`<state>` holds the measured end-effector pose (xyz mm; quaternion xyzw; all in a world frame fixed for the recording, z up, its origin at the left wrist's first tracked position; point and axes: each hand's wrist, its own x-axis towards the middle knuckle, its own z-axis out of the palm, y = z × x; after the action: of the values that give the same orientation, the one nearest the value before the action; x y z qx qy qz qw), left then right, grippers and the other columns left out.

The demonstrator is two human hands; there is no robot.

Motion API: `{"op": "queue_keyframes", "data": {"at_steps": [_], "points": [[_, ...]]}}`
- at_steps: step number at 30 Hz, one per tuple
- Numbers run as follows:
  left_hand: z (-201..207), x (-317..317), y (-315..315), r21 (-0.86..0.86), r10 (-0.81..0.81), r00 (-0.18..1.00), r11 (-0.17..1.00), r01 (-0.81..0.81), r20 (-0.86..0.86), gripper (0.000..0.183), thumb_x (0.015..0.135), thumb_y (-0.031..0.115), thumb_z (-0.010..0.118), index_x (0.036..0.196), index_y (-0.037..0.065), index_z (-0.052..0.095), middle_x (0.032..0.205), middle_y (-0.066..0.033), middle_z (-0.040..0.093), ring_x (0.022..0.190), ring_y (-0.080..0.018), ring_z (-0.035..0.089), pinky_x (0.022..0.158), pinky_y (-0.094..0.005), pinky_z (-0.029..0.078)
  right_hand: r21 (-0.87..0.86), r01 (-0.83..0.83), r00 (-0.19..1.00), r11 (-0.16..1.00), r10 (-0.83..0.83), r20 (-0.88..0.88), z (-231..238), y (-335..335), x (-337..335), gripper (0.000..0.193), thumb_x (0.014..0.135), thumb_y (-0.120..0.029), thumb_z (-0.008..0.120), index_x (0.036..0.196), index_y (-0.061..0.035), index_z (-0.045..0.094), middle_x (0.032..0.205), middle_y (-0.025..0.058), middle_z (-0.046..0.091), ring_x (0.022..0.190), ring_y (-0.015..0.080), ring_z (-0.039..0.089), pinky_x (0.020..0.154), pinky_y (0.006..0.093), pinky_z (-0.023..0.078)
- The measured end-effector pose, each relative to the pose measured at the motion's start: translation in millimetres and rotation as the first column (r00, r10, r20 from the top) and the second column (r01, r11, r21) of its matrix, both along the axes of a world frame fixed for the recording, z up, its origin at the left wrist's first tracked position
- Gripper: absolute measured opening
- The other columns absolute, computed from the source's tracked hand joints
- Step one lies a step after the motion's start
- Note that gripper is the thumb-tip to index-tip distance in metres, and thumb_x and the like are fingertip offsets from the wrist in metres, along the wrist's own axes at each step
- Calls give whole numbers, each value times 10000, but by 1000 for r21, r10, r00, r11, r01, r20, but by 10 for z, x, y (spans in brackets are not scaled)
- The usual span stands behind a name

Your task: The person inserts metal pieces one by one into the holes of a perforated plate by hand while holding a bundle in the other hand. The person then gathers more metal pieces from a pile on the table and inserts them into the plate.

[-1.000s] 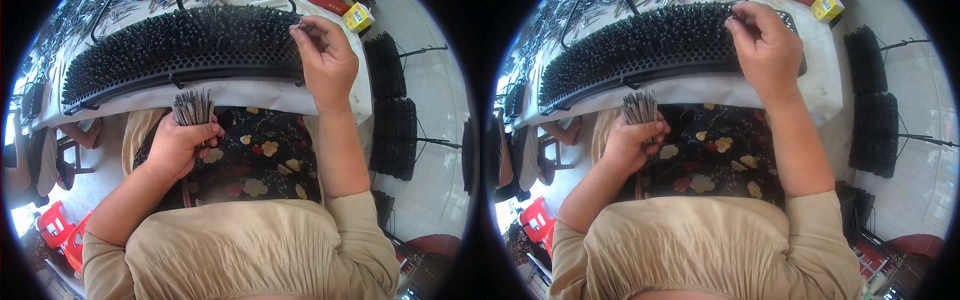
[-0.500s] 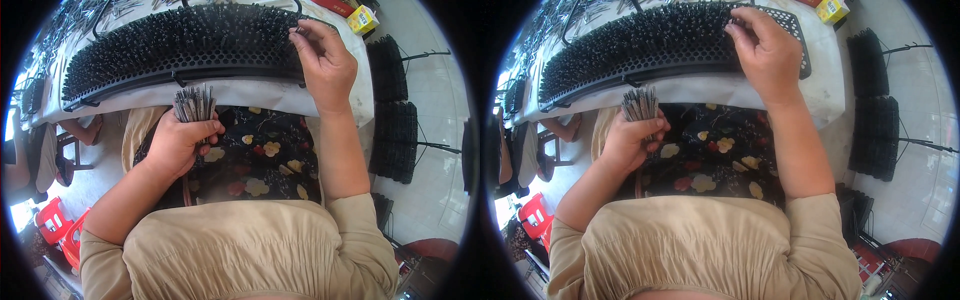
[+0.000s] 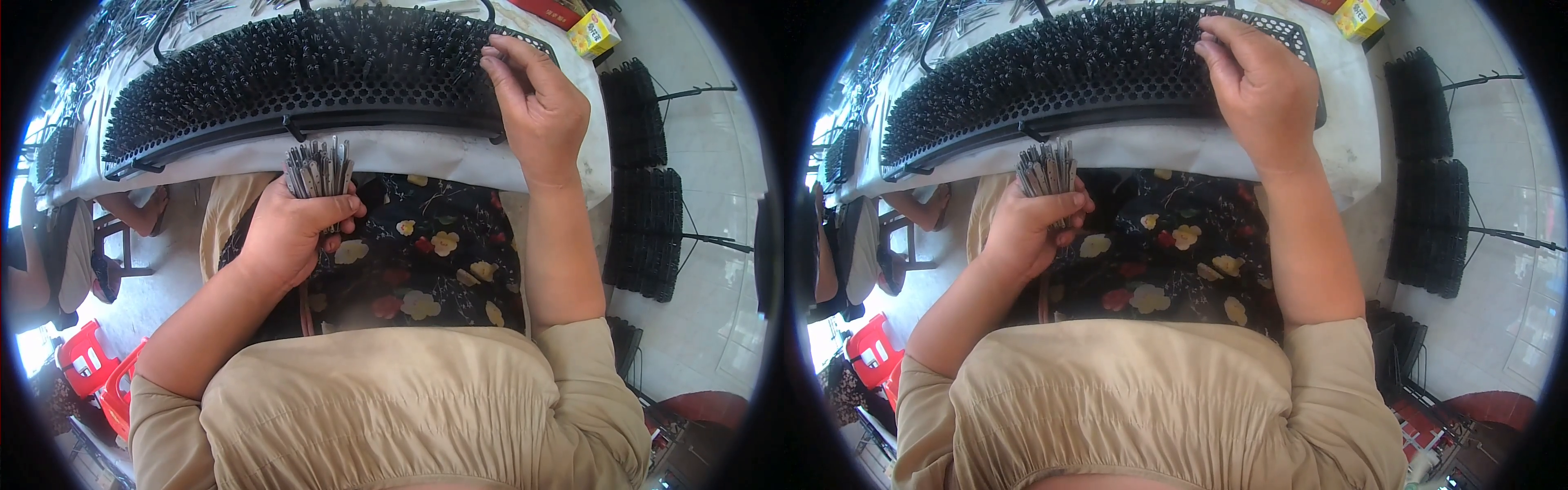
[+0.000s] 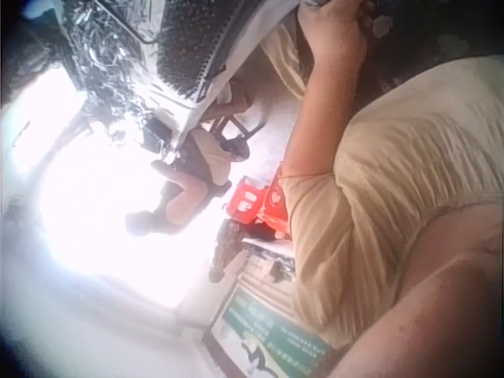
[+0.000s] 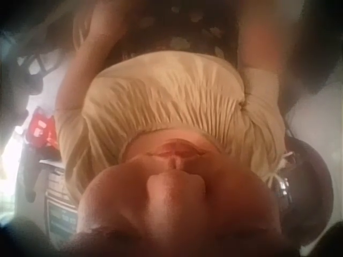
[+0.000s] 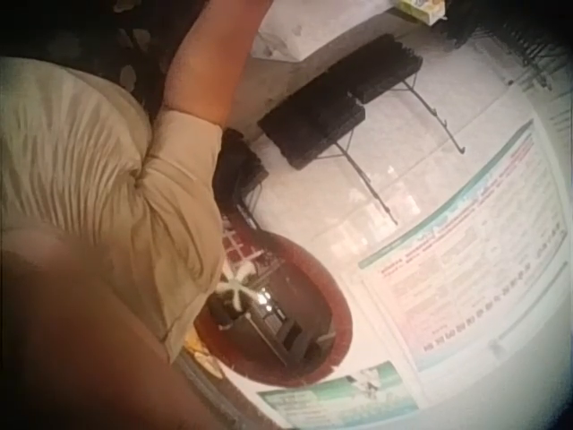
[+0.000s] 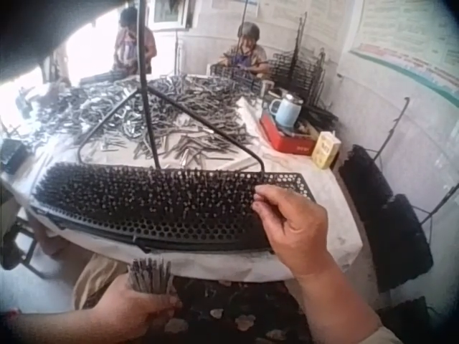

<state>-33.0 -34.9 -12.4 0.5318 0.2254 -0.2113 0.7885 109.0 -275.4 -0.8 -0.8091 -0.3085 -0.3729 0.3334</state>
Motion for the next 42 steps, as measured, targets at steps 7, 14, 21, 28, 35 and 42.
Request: {"op": "queue_keyframes", "data": {"at_steps": [7,14,21,28,35,42], "points": [[-21,-5,0,-8,0,1000,1000,0,3,154,839,26,677,975,14,607,834,-91,660,658,-117,586,495,-223,432,-38,8,1000,999,-7,8,39,-26,-61,193,813,-117,767,1002,-99,729,883,73,733,765,224,706,680,295,551],[14,-47,60,-12,8,1000,1000,-9,-11,156,840,30,680,978,19,609,830,-89,657,663,-120,592,489,-221,422,207,-64,943,976,127,-308,168,190,-224,195,867,15,712,1048,-22,652,905,83,741,855,110,705,746,196,539],[79,-169,245,-19,90,995,996,-90,33,187,802,50,693,972,38,614,839,-70,648,683,-131,577,501,-233,393,218,-245,912,945,301,-279,129,1217,-299,164,846,-36,751,937,-37,615,852,50,720,805,88,696,697,212,528],[45,-326,622,-53,166,985,985,-164,53,160,822,58,702,962,43,628,826,-58,658,693,-122,597,530,-239,407,143,-244,938,959,271,-216,79,1657,-221,173,829,-112,770,930,-57,641,841,56,715,755,144,700,664,260,524],[31,-314,751,-90,142,988,986,-137,58,161,831,59,691,975,45,622,864,-63,683,695,-118,602,523,-246,417,-120,-170,976,978,184,120,60,1640,-227,130,729,-133,768,830,-106,690,907,43,705,955,269,619,902,388,451],[-16,-235,822,-149,99,989,985,-82,109,168,828,43,683,985,43,623,876,-65,686,687,-125,604,516,-251,427,-212,-95,995,973,95,-8,93,1504,-426,124,729,-101,753,847,-103,718,1064,33,693,1069,279,565,962,397,417]]}}
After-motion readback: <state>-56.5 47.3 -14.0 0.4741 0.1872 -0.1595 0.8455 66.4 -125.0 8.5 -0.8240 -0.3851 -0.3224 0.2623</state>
